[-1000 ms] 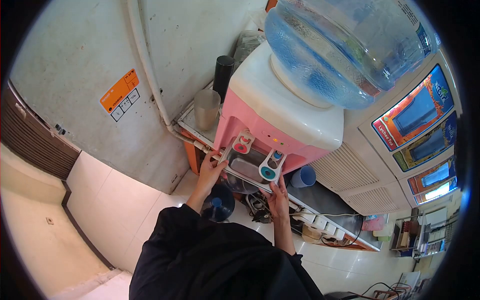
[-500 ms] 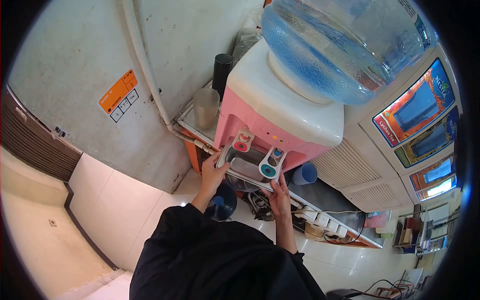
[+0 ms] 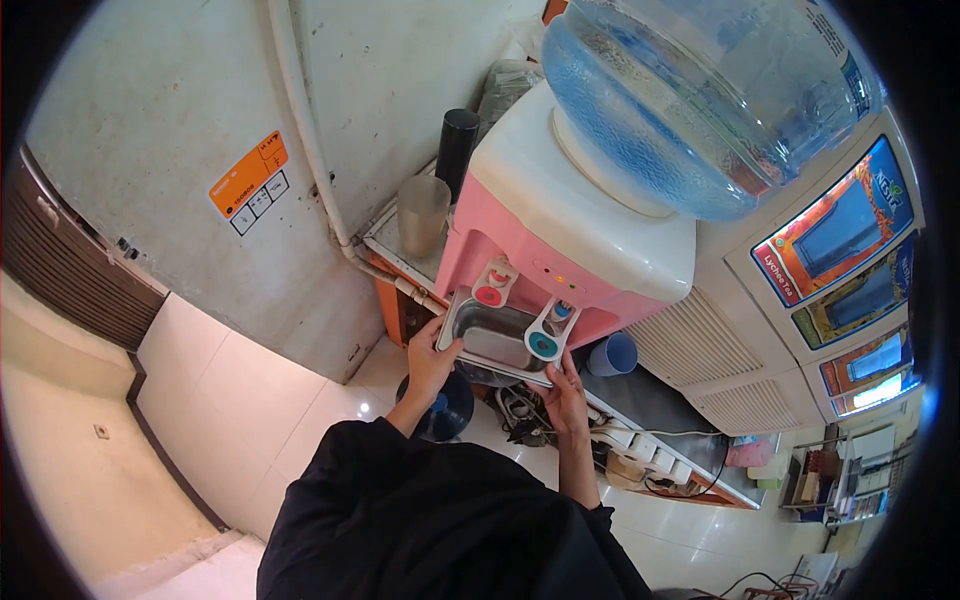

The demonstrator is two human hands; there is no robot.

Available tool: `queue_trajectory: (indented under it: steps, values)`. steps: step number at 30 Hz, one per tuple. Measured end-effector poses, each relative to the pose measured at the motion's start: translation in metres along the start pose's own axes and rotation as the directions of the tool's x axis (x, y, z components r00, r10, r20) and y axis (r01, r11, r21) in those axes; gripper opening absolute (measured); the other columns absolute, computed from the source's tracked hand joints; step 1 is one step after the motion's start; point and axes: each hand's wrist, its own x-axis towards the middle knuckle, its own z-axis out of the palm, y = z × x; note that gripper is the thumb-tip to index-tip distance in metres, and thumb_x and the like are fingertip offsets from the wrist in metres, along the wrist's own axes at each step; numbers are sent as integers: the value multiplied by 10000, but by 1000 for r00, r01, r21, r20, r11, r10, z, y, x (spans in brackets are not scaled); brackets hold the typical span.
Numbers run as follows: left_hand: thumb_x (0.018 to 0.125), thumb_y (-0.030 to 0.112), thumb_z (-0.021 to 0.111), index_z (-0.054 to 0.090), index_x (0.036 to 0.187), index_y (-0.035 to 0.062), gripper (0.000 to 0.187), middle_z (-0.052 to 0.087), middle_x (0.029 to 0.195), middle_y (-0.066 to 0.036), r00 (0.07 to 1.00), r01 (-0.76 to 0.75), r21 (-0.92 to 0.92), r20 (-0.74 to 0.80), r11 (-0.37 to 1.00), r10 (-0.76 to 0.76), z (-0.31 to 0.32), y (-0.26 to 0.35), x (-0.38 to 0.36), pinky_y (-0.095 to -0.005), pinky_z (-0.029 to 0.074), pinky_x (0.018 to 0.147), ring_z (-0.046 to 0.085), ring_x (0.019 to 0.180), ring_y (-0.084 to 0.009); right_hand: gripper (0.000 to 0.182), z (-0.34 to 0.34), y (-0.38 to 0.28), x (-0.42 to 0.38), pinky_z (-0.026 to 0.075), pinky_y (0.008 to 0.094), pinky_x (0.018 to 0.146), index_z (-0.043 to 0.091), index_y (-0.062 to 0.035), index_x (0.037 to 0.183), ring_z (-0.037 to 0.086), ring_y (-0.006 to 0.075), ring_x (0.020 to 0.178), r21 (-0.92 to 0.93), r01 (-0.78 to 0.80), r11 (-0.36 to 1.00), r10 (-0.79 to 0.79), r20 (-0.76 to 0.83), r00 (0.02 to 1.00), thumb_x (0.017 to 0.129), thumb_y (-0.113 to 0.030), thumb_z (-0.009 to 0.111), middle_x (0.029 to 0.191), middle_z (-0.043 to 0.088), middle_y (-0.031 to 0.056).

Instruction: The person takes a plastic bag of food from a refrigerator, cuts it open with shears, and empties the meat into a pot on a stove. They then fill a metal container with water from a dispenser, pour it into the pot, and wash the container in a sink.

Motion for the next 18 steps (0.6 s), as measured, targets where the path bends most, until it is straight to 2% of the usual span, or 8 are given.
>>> queue_trajectory:
  steps: [3,15,18]
  values:
    - [734,0,585,509,1137,-9,411,604,783,-32,1000,-5,5,1,1000,5,1,-7,-4,-174,347,395,446,484,-28,536,-7,-3,0,527,340,784,234,-60,1342,506,191,1071,-44,-26,999,26,2,1000,854,-36,456,1245,439,86]
    - [773,36,598,489,1111,-11,359,601,770,-33,1000,8,-13,13,1000,-8,11,-6,-20,-170,361,399,458,474,-36,543,-24,-8,-1,534,348,771,227,-38,1338,508,202,1068,-15,-63,998,63,-3,998,848,-31,460,1250,427,97]
    - [770,32,609,469,1104,-25,367,617,791,-57,1000,-11,-14,16,1000,12,13,-8,-26,-169,370,382,477,478,-35,554,-26,-11,-2,547,343,747,201,-31,1343,552,217,1011,-32,-64,997,63,-16,998,847,-38,447,1232,451,113]
